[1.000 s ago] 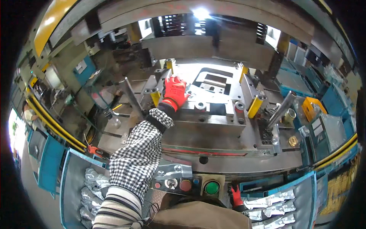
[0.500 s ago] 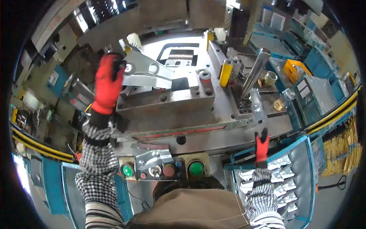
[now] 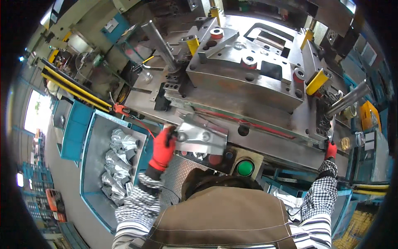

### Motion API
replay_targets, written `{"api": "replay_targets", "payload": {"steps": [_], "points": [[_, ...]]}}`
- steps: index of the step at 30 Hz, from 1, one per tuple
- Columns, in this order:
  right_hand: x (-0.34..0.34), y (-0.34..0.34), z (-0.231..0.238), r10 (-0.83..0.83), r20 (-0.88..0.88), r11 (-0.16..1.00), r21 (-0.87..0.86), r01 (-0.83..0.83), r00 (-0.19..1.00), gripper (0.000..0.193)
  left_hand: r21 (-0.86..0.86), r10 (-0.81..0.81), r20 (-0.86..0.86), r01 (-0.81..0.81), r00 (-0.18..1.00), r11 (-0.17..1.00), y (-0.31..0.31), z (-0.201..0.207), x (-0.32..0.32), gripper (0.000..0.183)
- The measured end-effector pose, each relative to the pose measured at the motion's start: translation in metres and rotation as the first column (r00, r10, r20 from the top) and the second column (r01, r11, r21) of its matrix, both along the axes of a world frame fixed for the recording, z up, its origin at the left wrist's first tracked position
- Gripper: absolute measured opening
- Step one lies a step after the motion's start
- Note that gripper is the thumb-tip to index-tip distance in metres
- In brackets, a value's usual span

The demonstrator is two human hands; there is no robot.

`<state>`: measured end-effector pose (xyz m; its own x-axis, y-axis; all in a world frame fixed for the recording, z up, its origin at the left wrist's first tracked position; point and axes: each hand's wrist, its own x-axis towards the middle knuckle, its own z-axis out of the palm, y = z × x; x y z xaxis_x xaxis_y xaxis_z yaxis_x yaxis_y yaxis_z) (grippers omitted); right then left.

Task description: Operating an industrial metal press machine to shape metal components.

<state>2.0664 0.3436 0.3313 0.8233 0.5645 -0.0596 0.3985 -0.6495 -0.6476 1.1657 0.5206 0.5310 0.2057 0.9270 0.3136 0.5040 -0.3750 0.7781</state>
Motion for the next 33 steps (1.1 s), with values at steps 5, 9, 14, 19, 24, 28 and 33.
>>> {"api": "replay_targets", "payload": {"steps": [5,9,14,19,24,28,33], "points": [[0.020,0.006,0.005,0.009,-0.187,0.996,0.089,0.008,0.982,0.044,0.097,0.132,0.024,-0.134,0.991,0.986,-0.004,-0.075,0.039,0.045],[0.029,-0.026,0.025,-0.036,0.119,0.998,-0.039,0.041,0.992,0.043,0.150,0.163,-0.181,-0.136,0.970,0.979,0.007,-0.087,0.039,0.046],[0.002,-0.009,0.047,0.003,0.248,1.000,-0.018,0.001,0.969,0.044,0.129,0.293,-0.402,-0.263,0.868,0.956,-0.005,-0.111,-0.008,0.060],[-0.045,-0.078,0.073,0.020,0.250,0.998,0.052,-0.034,0.968,0.047,-0.010,0.176,-0.265,-0.186,0.948,0.983,0.000,-0.110,-0.010,0.083],[-0.133,-0.176,0.094,0.108,0.171,0.993,0.029,-0.114,0.979,0.051,-0.126,0.079,0.002,-0.078,0.997,0.989,0.014,-0.149,-0.012,0.080],[-0.195,-0.237,0.131,0.190,0.231,0.974,-0.164,-0.154,0.954,0.052,-0.237,0.101,0.144,-0.065,0.984,0.969,0.024,-0.187,-0.019,0.069],[-0.285,-0.172,0.198,0.151,-0.011,0.927,0.348,-0.138,0.988,0.057,-0.088,0.124,-0.041,-0.127,0.991,0.988,0.018,-0.173,-0.012,0.067]]}}
